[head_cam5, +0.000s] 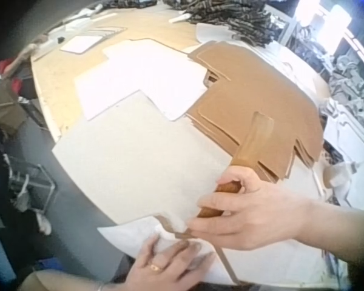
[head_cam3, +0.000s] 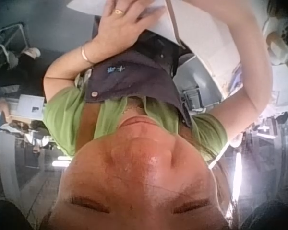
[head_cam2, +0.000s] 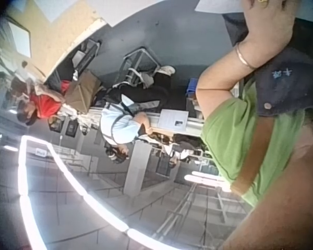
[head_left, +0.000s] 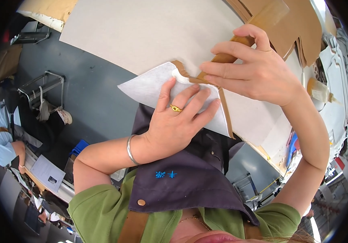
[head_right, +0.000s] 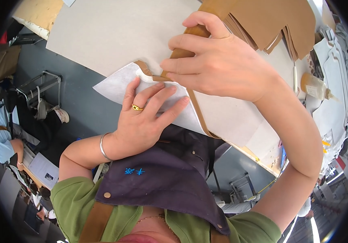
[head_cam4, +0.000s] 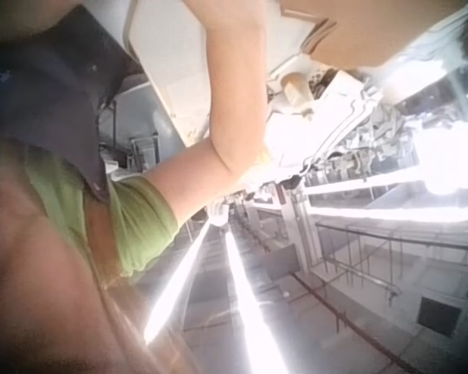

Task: Preparing and trimming leather or cardboard patterns for goods assembly.

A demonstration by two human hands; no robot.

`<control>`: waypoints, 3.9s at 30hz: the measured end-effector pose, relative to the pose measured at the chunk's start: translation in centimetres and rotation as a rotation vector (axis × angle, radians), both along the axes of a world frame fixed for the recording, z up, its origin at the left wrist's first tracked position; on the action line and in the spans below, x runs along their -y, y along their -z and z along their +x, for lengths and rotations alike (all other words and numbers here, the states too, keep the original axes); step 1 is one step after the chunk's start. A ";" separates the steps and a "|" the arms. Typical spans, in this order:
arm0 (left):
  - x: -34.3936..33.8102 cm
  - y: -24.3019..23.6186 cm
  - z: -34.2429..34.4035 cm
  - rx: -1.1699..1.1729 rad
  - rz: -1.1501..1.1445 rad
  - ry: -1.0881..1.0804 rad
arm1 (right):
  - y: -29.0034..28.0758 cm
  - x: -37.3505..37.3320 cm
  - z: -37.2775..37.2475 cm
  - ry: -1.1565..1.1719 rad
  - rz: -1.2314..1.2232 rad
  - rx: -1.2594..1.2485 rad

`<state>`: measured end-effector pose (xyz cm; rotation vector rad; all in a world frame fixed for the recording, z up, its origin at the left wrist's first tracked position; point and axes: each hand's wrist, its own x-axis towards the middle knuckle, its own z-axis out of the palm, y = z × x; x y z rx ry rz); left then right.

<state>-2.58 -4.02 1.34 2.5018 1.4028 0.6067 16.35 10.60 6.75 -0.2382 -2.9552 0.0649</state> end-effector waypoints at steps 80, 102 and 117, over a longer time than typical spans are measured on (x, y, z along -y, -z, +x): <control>-9.0 -0.5 -5.1 0.077 0.044 0.435 | -3.8 24.0 6.9 0.654 -1.162 -0.271; -6.7 1.2 -3.2 -0.159 0.263 0.413 | -3.0 23.5 5.0 0.509 -1.157 -0.271; -6.8 -5.1 -3.6 0.649 -0.852 0.066 | -1.1 7.5 5.8 0.827 -1.130 -0.458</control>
